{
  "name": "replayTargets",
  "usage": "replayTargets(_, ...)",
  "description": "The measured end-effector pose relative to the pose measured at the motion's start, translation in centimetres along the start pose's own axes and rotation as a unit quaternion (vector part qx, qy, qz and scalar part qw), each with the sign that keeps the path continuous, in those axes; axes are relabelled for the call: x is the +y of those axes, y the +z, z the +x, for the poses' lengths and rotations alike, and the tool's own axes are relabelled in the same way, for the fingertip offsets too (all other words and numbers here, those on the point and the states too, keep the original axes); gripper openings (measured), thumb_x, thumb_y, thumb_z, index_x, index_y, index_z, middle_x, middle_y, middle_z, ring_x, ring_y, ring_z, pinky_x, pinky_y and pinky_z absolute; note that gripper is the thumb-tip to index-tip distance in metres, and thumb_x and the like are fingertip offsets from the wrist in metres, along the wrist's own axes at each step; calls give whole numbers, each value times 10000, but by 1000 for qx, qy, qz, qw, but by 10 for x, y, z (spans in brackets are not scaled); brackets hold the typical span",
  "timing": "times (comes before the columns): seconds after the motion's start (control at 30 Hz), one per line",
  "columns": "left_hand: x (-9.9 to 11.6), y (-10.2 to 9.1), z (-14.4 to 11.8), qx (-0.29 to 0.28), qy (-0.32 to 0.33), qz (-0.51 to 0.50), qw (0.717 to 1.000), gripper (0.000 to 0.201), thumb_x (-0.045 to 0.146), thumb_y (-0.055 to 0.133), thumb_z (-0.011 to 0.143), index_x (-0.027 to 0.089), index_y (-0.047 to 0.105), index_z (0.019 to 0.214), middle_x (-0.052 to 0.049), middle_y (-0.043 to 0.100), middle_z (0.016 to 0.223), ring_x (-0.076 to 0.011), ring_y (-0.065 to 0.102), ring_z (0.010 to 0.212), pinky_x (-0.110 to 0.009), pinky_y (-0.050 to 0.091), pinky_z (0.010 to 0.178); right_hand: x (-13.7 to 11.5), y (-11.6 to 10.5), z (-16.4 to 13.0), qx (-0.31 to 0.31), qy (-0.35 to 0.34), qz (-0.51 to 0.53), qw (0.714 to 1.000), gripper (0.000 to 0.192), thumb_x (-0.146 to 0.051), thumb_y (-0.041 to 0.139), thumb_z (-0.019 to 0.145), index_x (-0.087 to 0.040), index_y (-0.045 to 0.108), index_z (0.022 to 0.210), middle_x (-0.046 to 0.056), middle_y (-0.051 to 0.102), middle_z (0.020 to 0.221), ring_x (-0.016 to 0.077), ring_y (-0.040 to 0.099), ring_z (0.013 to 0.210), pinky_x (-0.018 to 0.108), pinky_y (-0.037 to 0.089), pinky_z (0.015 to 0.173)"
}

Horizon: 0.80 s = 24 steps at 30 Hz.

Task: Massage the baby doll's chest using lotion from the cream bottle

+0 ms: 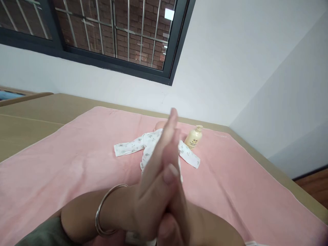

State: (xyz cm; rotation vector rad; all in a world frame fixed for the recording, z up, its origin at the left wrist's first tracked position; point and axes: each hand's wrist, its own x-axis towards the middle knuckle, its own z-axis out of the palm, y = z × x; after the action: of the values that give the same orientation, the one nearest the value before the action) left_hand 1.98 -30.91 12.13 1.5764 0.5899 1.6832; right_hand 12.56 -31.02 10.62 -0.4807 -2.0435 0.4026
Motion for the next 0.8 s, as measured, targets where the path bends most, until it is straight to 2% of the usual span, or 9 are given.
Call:
replayTargets(0.07,-4,-8,9,26,30,28,999,637,658,383,961,375,364,1531,79,281,1664,-277,44,1567,-512,114,1300,5,7,0,-25,-64,23,997,744,-486,391,1005,-375,-28,1610,-101,9,1694,310,3,1556,582,126,1288)
replayTargets(0.13,-13,-14,24,95,55,64,992,600,628,272,1007,360,343,1539,80,248,1676,-234,79,1575,-450,123,1310,9,14,0,-17,-70,73,995,677,-401,361,1021,-331,50,1618,-49,89,1696,291,119,1556,554,220,1277)
replayTargets(0.2,-29,-20,43,170,72,111,977,591,611,232,1024,336,351,1534,66,246,1679,-200,119,1575,-403,122,1311,14,17,2,31,-7,136,990,564,-335,327,1044,-332,200,1593,-8,280,1654,254,269,1525,513,328,1242)
replayTargets(0.23,-40,-23,54,186,78,132,970,603,624,242,1019,322,366,1526,47,275,1670,-204,139,1572,-401,132,1307,19,17,4,66,33,161,984,517,-326,317,1053,-332,270,1568,15,381,1608,242,350,1492,504,369,1217)
replayTargets(0.33,-83,-30,81,187,32,168,967,619,630,280,1014,280,378,1514,-29,317,1656,-225,232,1550,-426,180,1288,48,10,17,169,117,186,961,478,-384,384,1044,-283,377,1511,90,598,1425,249,563,1331,517,459,1127)
replayTargets(0.43,-136,-33,93,163,-41,233,958,586,558,316,1026,215,415,1491,-104,371,1624,-255,290,1528,-451,209,1274,100,-4,31,224,168,136,950,476,-369,457,995,-229,454,1450,111,643,1356,236,631,1230,475,478,1098)
replayTargets(0.53,-186,-35,90,101,-96,305,942,515,407,332,1033,105,501,1414,-184,490,1526,-280,410,1458,-457,268,1249,154,-12,35,178,263,24,948,424,-265,441,941,-172,580,1330,118,644,1354,219,616,1247,388,463,1105)
replayTargets(0.63,-222,-42,81,82,-120,322,936,440,299,341,1015,105,558,1345,-177,582,1437,-266,508,1377,-432,346,1208,189,-8,27,49,322,-87,941,480,-126,370,887,-139,640,1283,117,656,1343,203,586,1288,344,416,1139)
replayTargets(0.8,-242,-54,68,109,-134,275,946,480,246,354,1004,116,426,1460,-169,611,1397,-225,587,1296,-369,430,1140,206,7,14,-144,231,-222,936,588,-43,374,861,-189,590,1388,83,534,1498,208,378,1469,425,206,1251)
